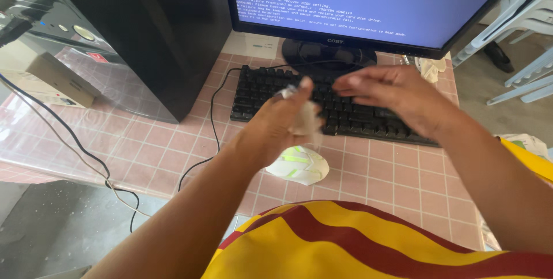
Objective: The person wipes a black keyboard with a white cloth, then uses a small brush to sweep between the keys, and continues wiping the keyboard and monitor with the cloth. The person also wipes the mouse and the table surface.
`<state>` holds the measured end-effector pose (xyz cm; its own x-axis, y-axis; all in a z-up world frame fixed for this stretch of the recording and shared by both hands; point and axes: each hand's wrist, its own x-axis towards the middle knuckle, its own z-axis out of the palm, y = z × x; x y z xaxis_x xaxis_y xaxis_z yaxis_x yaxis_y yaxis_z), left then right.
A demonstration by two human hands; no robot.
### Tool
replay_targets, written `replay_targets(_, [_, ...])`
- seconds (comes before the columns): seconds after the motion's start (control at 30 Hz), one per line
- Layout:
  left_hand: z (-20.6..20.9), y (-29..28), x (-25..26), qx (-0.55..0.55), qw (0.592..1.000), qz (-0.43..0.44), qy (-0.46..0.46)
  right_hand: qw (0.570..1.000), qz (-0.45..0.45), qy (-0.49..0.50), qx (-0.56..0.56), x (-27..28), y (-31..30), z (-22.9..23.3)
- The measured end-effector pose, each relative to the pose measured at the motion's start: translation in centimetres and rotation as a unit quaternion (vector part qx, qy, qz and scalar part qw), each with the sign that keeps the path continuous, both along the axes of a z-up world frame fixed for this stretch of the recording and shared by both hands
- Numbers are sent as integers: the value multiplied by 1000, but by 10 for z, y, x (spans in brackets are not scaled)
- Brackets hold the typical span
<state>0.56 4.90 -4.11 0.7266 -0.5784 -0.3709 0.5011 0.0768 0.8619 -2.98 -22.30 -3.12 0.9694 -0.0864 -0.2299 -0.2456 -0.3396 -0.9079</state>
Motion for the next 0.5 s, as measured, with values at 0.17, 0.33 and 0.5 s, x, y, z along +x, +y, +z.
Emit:
replay_targets(0.17, [15,-21,-9,40,996,-64,-37,960,-136,-13,-244,27,-107,-47])
replay_targets(0.33, [26,-19,-17,169,983,-69,-31,908,-224,8,-354,55,-178,-93])
replay_targets(0.5, [30,-20,-15,175,984,-33,2,869,-216,-15,-444,61,-178,-112])
